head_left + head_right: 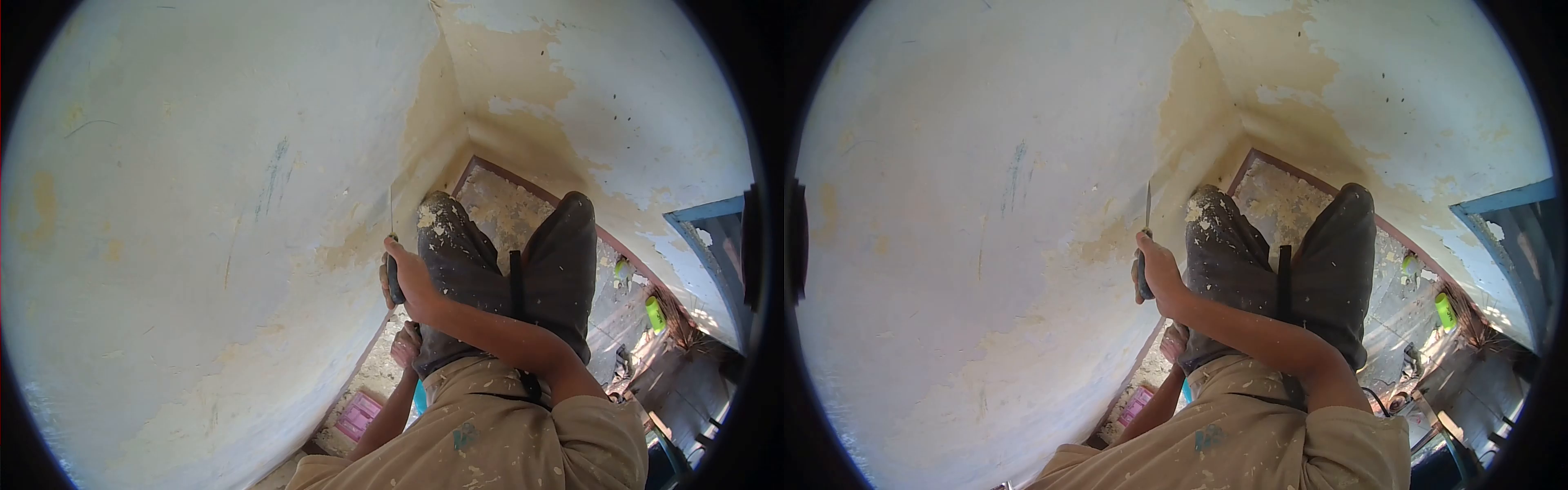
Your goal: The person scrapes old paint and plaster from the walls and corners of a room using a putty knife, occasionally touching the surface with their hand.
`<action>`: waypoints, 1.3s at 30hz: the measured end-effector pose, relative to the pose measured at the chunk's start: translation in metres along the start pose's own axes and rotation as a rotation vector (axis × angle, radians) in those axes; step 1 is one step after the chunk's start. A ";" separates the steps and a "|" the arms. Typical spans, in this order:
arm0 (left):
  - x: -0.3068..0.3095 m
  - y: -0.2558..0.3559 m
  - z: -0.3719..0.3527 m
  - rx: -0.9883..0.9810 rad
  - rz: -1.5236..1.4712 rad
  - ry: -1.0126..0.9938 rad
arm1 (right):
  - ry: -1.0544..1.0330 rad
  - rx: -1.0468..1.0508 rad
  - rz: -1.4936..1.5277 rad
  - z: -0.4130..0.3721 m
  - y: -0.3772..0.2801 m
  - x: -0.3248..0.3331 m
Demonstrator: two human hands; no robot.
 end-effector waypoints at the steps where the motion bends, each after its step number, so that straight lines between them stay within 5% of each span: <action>1: -0.027 -0.027 0.012 -0.059 0.063 0.056 | -0.035 -0.010 -0.017 -0.006 -0.002 -0.006; 4: -0.056 -0.060 0.010 -0.118 0.132 0.089 | -0.025 -0.024 -0.052 -0.010 0.002 -0.004; 6: 0.008 0.007 -0.003 -0.022 -0.020 -0.018 | 0.127 0.027 -0.087 0.027 -0.008 0.028; 8: 0.003 0.002 -0.003 0.011 -0.062 -0.014 | 0.170 0.061 -0.039 0.066 -0.019 0.082; 13: 0.003 -0.007 0.003 -0.032 -0.040 0.011 | 0.189 0.554 -0.943 0.038 -0.075 0.117; 16: 0.002 -0.004 0.001 -0.046 -0.051 0.014 | 0.074 0.865 -1.184 0.020 -0.095 0.110; 22: 0.005 -0.001 0.001 -0.071 -0.101 0.036 | -0.115 1.076 -1.759 -0.001 -0.144 0.054; 27: -0.001 -0.011 0.000 -0.106 -0.068 0.119 | -0.023 1.123 -1.889 -0.013 -0.215 -0.004; 33: -0.015 -0.019 0.005 -0.099 -0.063 0.076 | -0.211 1.484 -2.036 -0.015 -0.189 -0.020; 39: -0.013 -0.012 0.004 -0.087 -0.093 0.076 | -0.201 1.458 -2.086 -0.013 -0.185 -0.023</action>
Point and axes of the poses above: each hand's wrist, its own z-axis towards the middle knuckle, its own x-axis out of the back of the hand, y = z × x, the point moved 5 cm from there along z, towards the middle knuckle, and after that the axes turned 2 degrees about x, right-handed, at the moved point
